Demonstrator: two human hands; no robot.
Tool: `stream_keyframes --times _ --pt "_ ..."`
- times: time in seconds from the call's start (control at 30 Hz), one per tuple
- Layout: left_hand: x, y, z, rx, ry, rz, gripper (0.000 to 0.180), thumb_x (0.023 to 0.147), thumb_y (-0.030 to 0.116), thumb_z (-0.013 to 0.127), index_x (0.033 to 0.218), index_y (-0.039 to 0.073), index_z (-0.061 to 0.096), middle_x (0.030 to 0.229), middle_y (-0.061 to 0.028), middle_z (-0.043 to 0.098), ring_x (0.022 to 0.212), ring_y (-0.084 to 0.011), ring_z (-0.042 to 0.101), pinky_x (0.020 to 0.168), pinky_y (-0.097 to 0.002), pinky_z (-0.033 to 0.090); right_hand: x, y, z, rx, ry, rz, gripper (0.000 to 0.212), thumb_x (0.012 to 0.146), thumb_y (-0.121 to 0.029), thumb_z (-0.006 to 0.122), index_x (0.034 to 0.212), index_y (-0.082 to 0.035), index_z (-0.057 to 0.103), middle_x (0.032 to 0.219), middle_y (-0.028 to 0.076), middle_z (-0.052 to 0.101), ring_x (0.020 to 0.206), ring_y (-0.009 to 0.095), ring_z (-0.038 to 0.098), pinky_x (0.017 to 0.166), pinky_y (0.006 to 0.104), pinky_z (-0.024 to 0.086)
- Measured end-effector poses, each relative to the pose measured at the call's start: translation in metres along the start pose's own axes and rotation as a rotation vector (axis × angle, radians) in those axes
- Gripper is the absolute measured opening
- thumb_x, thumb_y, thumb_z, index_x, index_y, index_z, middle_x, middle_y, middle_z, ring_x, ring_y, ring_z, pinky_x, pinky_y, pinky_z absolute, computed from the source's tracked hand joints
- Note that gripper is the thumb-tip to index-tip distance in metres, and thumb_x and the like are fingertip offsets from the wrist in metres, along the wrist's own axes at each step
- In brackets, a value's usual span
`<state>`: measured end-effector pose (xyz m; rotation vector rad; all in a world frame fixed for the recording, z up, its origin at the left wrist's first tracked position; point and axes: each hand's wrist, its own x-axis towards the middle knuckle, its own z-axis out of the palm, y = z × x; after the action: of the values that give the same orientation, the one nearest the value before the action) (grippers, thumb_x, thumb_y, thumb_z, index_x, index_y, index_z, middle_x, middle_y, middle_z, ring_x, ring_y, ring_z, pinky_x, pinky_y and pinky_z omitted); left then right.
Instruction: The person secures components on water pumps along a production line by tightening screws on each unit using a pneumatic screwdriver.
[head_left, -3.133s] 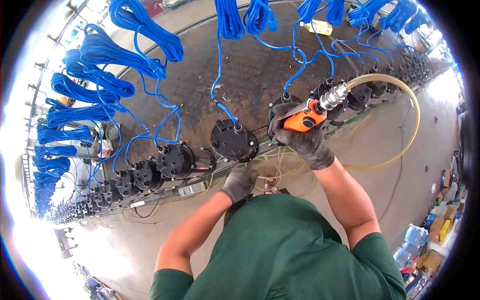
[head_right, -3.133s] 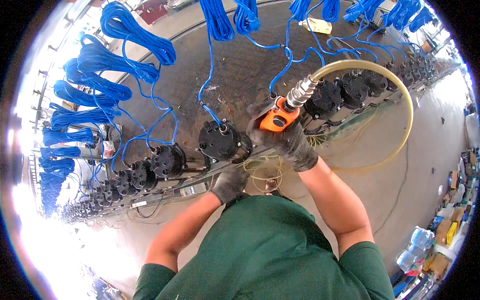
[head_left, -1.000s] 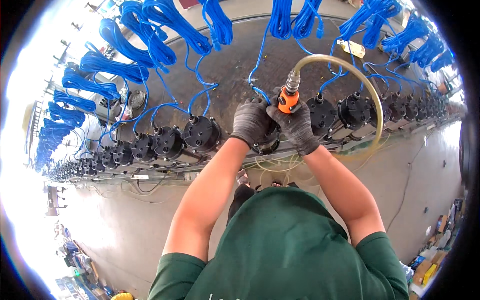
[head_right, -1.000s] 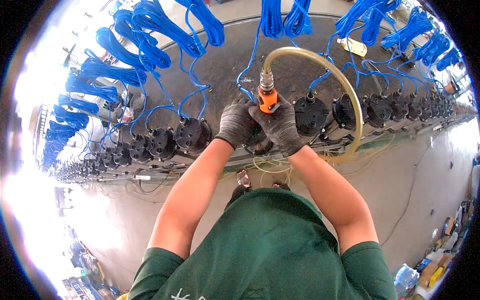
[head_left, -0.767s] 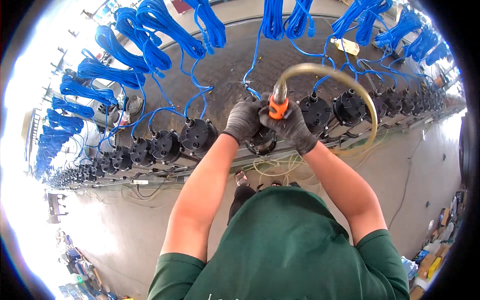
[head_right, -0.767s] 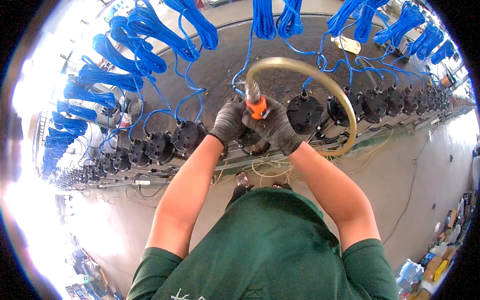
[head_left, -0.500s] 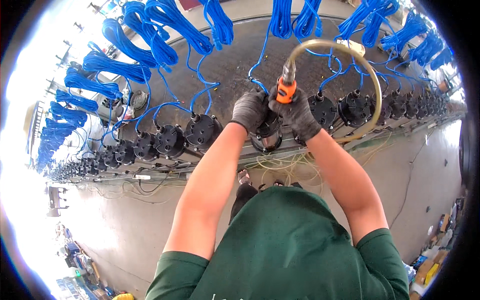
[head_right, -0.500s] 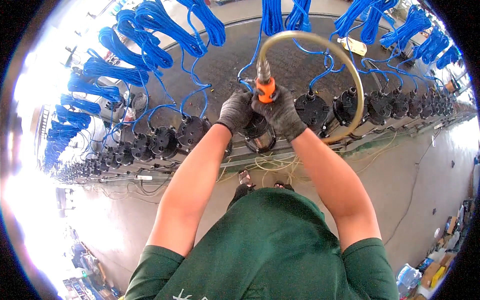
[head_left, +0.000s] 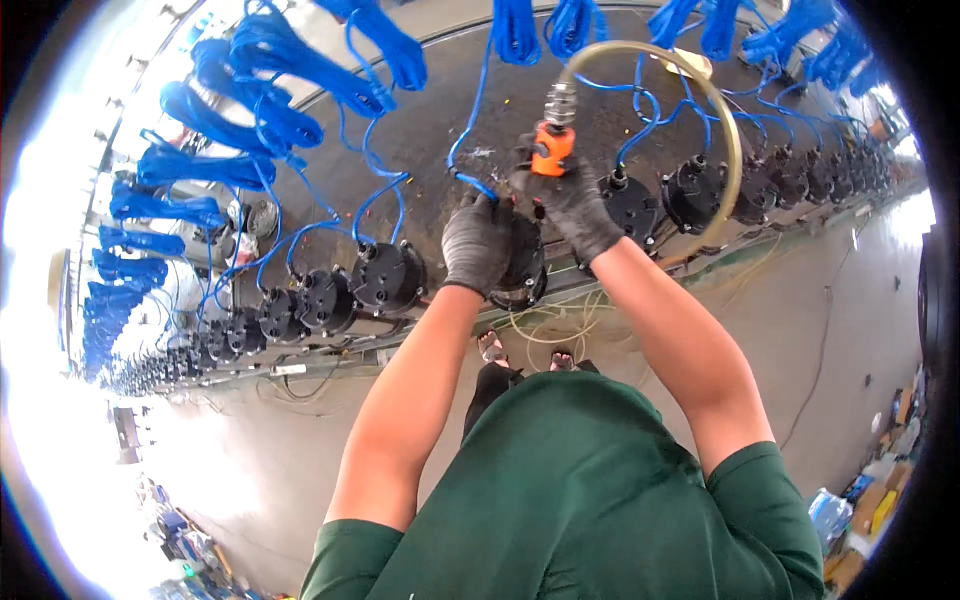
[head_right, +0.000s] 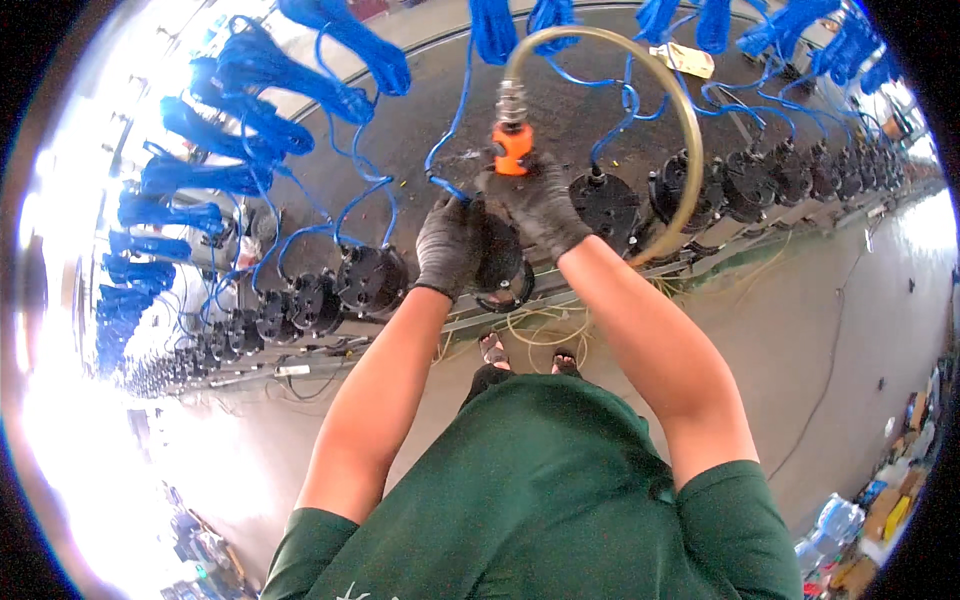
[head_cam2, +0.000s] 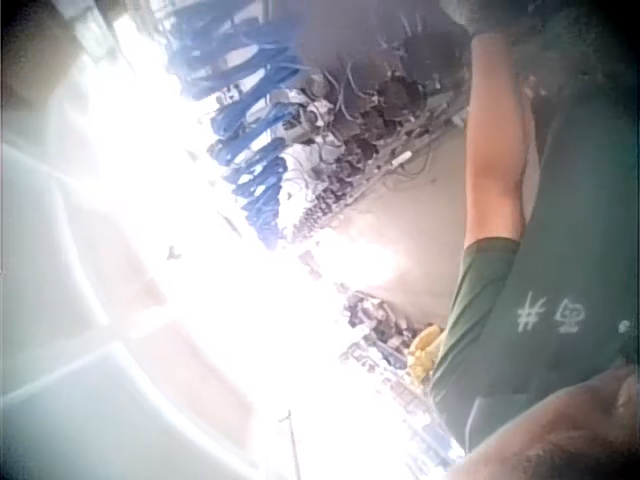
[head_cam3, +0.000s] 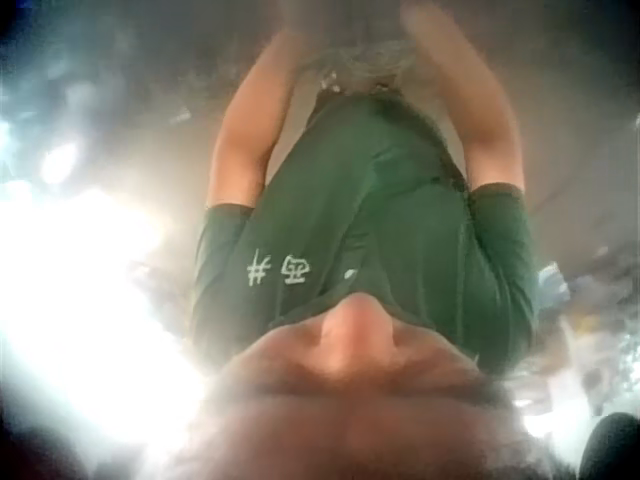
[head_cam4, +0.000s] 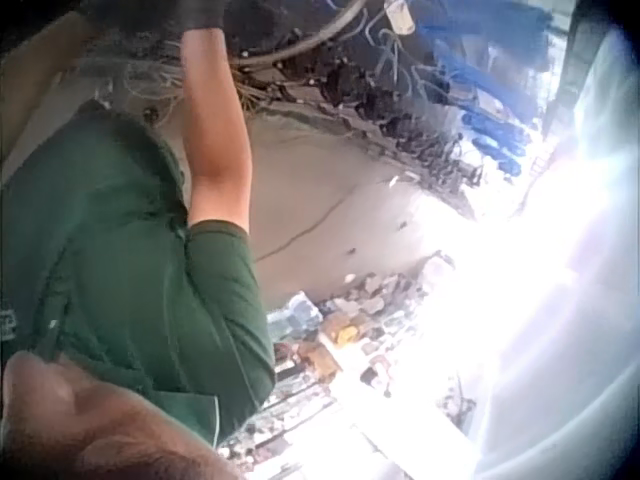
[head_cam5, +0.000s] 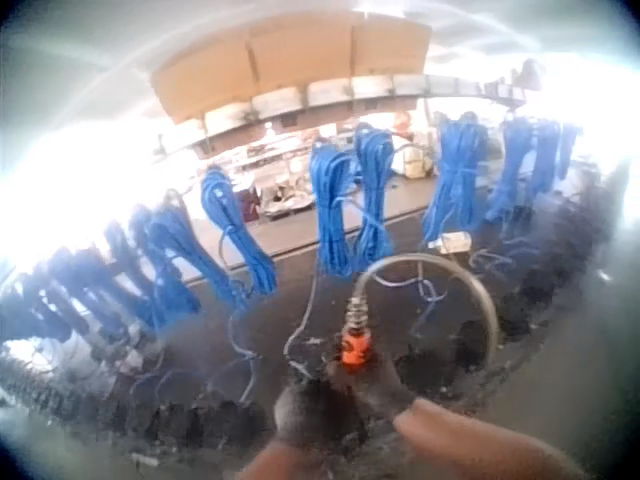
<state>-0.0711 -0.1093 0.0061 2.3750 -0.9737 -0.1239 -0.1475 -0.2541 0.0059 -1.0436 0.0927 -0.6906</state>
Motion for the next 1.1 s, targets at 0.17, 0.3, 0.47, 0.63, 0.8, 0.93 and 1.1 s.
stream_keyframes --times 0.17,0.3,0.47,0.63,0.8,0.93,1.1 --pt "-0.004 -0.006 0.005 -0.086 -0.013 0.009 0.034 0.101 0.036 0.052 0.115 0.007 0.065 0.112 -0.0222 0.066 0.105 -0.0462 0.06 0.087 -0.0526 0.048 0.006 0.011 -0.006 0.577 -0.12 0.401 0.035 0.084 -0.005 0.073 0.116 -0.006 0.062 0.102 0.0 0.067 0.093 0.015 0.064 0.087 0.0311 0.054" --pt "-0.001 -0.027 0.018 -0.262 -0.004 0.024 0.033 0.101 0.033 0.054 0.115 0.005 0.066 0.11 -0.023 0.068 0.104 -0.0444 0.061 0.088 -0.0501 0.048 0.003 0.008 -0.008 -0.072 -0.229 0.048 0.05 0.08 0.001 0.078 0.126 -0.007 0.061 0.113 -0.002 0.065 0.1 0.012 0.062 0.088 0.0303 0.055" --pt "0.009 -0.04 0.033 -0.641 -0.072 -0.027 0.035 0.101 0.032 0.057 0.122 0.005 0.064 0.114 -0.0196 0.069 0.104 -0.0375 0.064 0.091 -0.0425 0.048 0.007 0.007 -0.004 -0.235 -0.281 0.007 0.039 0.076 -0.004 0.077 0.113 -0.007 0.066 0.092 0.004 0.069 0.088 0.014 0.064 0.081 0.0333 0.054" --pt "0.017 -0.051 0.038 -1.31 -0.193 -0.243 0.037 0.102 0.034 0.059 0.123 0.004 0.064 0.115 -0.0148 0.071 0.103 -0.0284 0.066 0.092 -0.0362 0.048 0.011 0.0 -0.004 -0.397 -0.307 -0.088 0.032 0.077 -0.012 0.078 0.106 -0.006 0.066 0.086 0.009 0.069 0.081 0.018 0.064 0.077 0.0349 0.053" --pt "0.016 -0.056 0.03 -0.562 -0.191 -0.044 0.037 0.102 0.031 0.06 0.123 0.002 0.063 0.112 -0.0095 0.071 0.103 -0.0187 0.064 0.093 -0.0338 0.048 0.021 -0.011 -0.011 -0.467 -0.196 0.165 0.045 0.075 -0.004 0.079 0.118 -0.005 0.067 0.097 -0.002 0.068 0.089 0.007 0.057 0.081 0.029 0.052" --pt "0.011 -0.032 0.025 -0.791 -0.142 0.009 0.036 0.102 0.03 0.06 0.123 0.001 0.063 0.113 -0.0069 0.07 0.103 -0.0155 0.062 0.093 -0.0336 0.048 0.004 -0.017 -0.006 -0.51 -0.26 0.047 0.05 0.076 -0.004 0.08 0.123 -0.004 0.066 0.105 0.002 0.07 0.096 0.01 0.062 0.088 0.0303 0.053" --pt "0.007 -0.03 0.025 -0.961 -0.074 -0.026 0.037 0.105 0.031 0.054 0.121 -0.001 0.062 0.11 -0.0115 0.069 0.1 -0.021 0.063 0.091 -0.0358 0.048 0.002 -0.008 -0.003 -0.413 -0.288 0.053 0.047 0.075 -0.006 0.077 0.121 -0.005 0.066 0.103 0.005 0.071 0.095 0.011 0.064 0.086 0.0314 0.054"
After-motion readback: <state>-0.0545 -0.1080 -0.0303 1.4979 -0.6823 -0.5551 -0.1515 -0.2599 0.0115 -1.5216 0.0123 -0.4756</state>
